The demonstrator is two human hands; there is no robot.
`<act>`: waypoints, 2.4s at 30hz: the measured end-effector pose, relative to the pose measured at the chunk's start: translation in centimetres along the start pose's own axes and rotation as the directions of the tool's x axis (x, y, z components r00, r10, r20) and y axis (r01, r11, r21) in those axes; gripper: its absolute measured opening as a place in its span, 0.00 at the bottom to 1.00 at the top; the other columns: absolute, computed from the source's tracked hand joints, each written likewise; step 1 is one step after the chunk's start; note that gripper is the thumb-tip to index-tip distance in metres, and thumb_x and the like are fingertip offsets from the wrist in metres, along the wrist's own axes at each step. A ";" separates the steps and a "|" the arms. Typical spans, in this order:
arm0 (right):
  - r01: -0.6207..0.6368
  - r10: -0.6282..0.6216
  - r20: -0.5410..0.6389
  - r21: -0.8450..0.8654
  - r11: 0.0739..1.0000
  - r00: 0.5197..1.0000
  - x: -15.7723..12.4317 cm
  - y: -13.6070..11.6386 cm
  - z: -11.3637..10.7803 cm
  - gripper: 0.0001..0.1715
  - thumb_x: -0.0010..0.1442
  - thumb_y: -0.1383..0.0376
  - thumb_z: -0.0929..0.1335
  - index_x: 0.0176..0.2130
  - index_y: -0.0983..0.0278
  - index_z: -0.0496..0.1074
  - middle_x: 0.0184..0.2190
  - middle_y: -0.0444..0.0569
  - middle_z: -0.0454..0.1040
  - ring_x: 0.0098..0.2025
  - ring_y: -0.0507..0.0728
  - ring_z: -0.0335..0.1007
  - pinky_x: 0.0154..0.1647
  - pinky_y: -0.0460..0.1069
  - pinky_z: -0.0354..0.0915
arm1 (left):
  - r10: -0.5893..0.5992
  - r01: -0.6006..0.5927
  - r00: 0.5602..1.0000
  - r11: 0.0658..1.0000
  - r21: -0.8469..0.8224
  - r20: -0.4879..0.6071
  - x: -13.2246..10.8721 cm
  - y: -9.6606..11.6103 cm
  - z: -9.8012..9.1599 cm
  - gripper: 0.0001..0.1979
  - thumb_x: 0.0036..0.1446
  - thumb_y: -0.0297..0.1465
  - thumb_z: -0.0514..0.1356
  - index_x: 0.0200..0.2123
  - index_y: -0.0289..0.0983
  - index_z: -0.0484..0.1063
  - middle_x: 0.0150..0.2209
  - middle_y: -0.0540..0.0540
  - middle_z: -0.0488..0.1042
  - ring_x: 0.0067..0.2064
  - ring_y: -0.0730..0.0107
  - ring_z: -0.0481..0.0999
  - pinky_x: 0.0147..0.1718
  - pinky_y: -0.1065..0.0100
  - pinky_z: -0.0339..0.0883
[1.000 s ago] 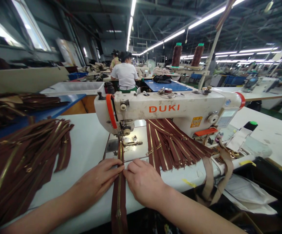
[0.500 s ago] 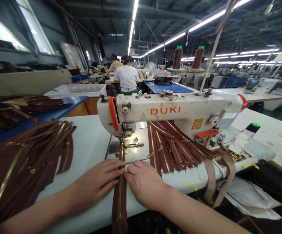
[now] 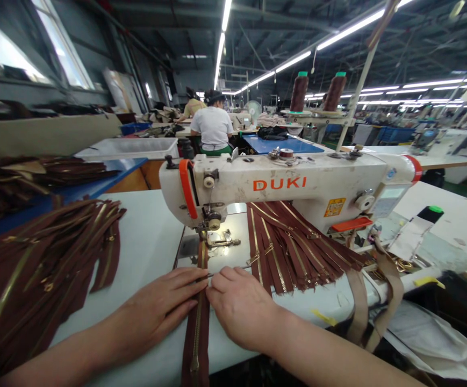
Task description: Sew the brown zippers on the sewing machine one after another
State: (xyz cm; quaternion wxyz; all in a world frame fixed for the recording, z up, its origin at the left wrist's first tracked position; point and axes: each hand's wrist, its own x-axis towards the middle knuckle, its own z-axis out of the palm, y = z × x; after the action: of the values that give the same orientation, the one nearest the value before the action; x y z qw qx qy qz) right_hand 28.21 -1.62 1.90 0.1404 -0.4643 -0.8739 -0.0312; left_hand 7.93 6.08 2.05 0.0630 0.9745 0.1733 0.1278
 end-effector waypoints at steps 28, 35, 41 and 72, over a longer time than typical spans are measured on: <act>-0.108 0.102 -0.090 -0.067 0.992 0.991 5.0 3.9 1.1 0.11 0.62 0.70 0.62 0.42 0.66 0.72 0.36 0.50 0.70 0.41 0.59 0.61 0.41 0.52 0.60 | -0.008 0.066 0.978 0.961 0.270 -0.210 2.0 -2.5 1.3 0.20 0.67 0.29 0.41 0.49 0.30 0.71 0.49 0.40 0.75 0.52 0.63 0.73 0.53 0.60 0.67; -0.137 0.133 -0.106 -0.026 0.990 0.985 4.8 3.7 1.3 0.11 0.63 0.71 0.62 0.41 0.65 0.73 0.35 0.50 0.70 0.40 0.58 0.61 0.42 0.51 0.60 | -0.020 0.073 0.979 0.964 0.256 -0.203 2.1 -2.3 1.2 0.20 0.68 0.29 0.40 0.50 0.32 0.70 0.50 0.41 0.75 0.53 0.64 0.71 0.54 0.60 0.66; -0.137 0.136 -0.104 -0.002 0.991 0.985 4.7 3.7 1.2 0.11 0.63 0.71 0.61 0.41 0.65 0.72 0.34 0.49 0.70 0.40 0.57 0.61 0.42 0.51 0.60 | -0.092 0.122 0.979 0.979 0.165 -0.182 2.5 -2.2 1.0 0.19 0.67 0.31 0.43 0.50 0.32 0.70 0.51 0.40 0.74 0.54 0.63 0.71 0.55 0.59 0.64; 0.375 -0.373 -0.286 -0.049 0.926 0.883 2.1 -0.5 1.0 0.13 0.61 0.62 0.63 0.44 0.57 0.74 0.36 0.49 0.76 0.37 0.57 0.74 0.36 0.48 0.71 | -0.752 0.722 0.518 0.640 -0.262 -0.408 -10.7 -4.9 -16.9 0.16 0.62 0.35 0.59 0.51 0.36 0.67 0.50 0.43 0.69 0.46 0.58 0.73 0.42 0.54 0.70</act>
State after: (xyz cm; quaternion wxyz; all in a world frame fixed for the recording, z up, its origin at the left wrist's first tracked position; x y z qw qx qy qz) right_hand 26.46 -0.03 1.55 0.2600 -0.2769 -0.9170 -0.1218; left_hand -7.97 8.22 14.98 0.0944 0.7415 0.5752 0.3322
